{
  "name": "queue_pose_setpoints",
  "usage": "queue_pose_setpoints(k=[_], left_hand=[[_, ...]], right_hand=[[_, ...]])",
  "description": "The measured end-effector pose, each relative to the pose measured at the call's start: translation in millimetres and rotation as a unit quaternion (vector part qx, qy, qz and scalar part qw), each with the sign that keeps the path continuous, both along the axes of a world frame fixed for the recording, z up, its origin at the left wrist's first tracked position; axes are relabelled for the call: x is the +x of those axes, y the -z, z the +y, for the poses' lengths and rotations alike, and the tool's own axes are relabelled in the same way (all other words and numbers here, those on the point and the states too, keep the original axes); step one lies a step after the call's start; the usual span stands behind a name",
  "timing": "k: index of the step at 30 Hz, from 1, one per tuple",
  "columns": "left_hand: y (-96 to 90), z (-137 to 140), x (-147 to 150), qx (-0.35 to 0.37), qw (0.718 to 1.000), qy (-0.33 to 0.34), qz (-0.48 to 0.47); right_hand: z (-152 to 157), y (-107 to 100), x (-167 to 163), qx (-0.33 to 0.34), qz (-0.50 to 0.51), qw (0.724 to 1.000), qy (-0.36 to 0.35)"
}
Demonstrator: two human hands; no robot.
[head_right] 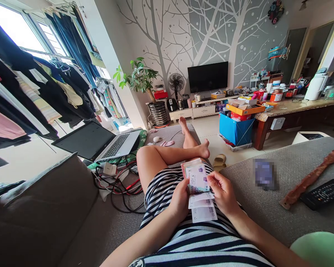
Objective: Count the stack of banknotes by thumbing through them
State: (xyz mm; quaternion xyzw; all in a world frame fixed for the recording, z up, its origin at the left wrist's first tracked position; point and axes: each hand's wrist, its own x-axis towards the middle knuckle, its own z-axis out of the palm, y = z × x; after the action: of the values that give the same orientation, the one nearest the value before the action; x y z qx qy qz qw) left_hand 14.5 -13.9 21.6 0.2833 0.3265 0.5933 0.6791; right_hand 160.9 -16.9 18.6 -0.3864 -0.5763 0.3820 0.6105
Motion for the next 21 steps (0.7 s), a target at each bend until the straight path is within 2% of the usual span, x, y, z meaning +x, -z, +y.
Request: queue_pose_setpoints(k=[7, 13, 21], left_hand=[[-2.4, -2.2, -1.0, -0.01, 1.0, 0.015, -0.006], [-2.0, -4.0, -2.7, -0.017, 1.0, 0.009, 0.01], [1.6, -3.8, -2.7, -0.02, 1.0, 0.013, 0.003]], right_hand=[[0.1, 1.7, 0.9, 0.011, -0.002, 0.999, -0.032], [12.1, 9.5, 1.5, -0.012, -0.009, 0.999, 0.034], [14.7, 17.2, 2.7, -0.005, -0.042, 0.998, 0.039]])
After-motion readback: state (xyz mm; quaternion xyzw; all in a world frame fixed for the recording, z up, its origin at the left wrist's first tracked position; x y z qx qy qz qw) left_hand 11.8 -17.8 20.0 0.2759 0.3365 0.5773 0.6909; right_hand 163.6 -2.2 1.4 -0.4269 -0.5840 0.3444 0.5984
